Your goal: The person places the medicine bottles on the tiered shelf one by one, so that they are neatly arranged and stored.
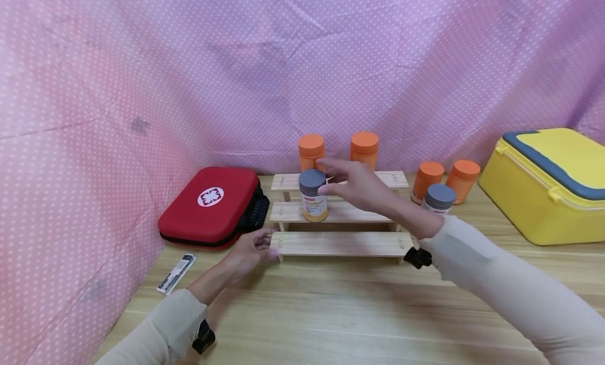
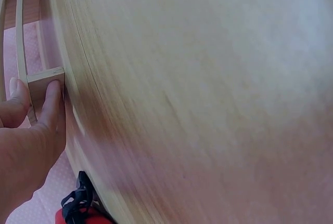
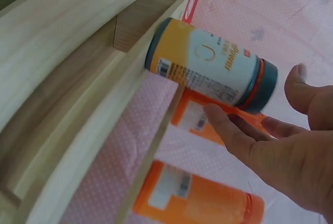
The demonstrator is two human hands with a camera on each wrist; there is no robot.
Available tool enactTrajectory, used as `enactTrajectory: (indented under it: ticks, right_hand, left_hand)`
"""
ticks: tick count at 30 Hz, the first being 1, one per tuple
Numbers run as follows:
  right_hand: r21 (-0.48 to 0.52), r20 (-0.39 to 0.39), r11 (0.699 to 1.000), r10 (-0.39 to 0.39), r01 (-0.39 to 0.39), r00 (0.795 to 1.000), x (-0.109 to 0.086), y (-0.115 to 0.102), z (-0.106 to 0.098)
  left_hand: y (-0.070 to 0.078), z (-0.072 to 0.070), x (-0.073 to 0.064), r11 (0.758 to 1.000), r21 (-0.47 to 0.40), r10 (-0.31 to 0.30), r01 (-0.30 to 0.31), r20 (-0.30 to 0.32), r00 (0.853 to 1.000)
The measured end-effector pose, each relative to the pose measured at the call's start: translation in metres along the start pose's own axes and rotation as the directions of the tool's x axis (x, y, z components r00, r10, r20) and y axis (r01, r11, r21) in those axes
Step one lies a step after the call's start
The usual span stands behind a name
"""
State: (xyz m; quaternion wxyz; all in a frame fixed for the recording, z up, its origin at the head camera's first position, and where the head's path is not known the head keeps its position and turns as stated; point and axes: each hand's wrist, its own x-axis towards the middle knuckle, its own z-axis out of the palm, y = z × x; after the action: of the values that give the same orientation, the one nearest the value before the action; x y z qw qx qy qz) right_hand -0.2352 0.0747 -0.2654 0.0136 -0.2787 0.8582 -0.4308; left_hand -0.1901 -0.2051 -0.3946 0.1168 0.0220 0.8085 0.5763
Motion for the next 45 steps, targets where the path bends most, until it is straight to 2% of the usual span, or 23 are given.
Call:
enactTrajectory:
  ticks: [6, 11, 15, 20, 24, 28, 34, 39, 45]
  right_hand:
    - [-0.067, -0.036, 0.998, -0.015, 0.012, 0.999, -0.035, 0.011, -0.033]
    - [-0.153, -0.061, 0.988, 0.025, -0.034, 0.998, -0.07, 0.025, -0.063]
    - [-0.244, -0.135, 0.967, 0.036, -0.069, 0.99, -0.095, 0.042, -0.086]
    - [-0.277, -0.201, 0.943, 0.129, -0.183, 0.971, -0.114, 0.076, -0.11]
    - [-0.261, -0.167, 0.923, 0.244, -0.282, 0.955, -0.121, 0.103, -0.125]
    - [-0.228, -0.094, 0.921, 0.302, -0.315, 0.949, -0.124, 0.126, -0.127]
    - [-0.155, -0.019, 0.945, 0.289, -0.289, 0.957, -0.125, 0.147, -0.117]
    - [-0.129, -0.037, 0.96, 0.247, -0.25, 0.968, -0.12, 0.151, -0.108]
    - [-0.131, -0.083, 0.96, 0.239, -0.248, 0.967, -0.116, 0.157, -0.102]
  left_hand:
    - [-0.001, 0.001, 0.0, 1.0, -0.004, -0.01, 0.01, -0.018, 1.0]
    - [0.0, 0.0, -0.001, 1.0, -0.004, -0.028, 0.028, -0.017, 0.999]
    - [0.001, 0.003, -0.001, 0.999, 0.017, -0.034, 0.035, -0.032, 0.999]
    - [0.002, 0.003, -0.001, 1.0, 0.005, -0.03, 0.03, -0.022, 0.999]
    - [0.002, 0.002, -0.001, 1.0, 0.006, -0.026, 0.026, -0.006, 1.0]
    - [0.001, 0.001, -0.001, 1.0, 0.014, -0.02, 0.02, 0.0, 1.0]
    - [0.002, 0.001, -0.001, 1.0, 0.009, -0.022, 0.022, -0.001, 1.0]
    - [0.003, 0.001, -0.001, 1.0, 0.013, -0.024, 0.024, -0.01, 1.0]
    - [0.001, 0.001, -0.001, 1.0, 0.021, -0.02, 0.02, -0.009, 1.0]
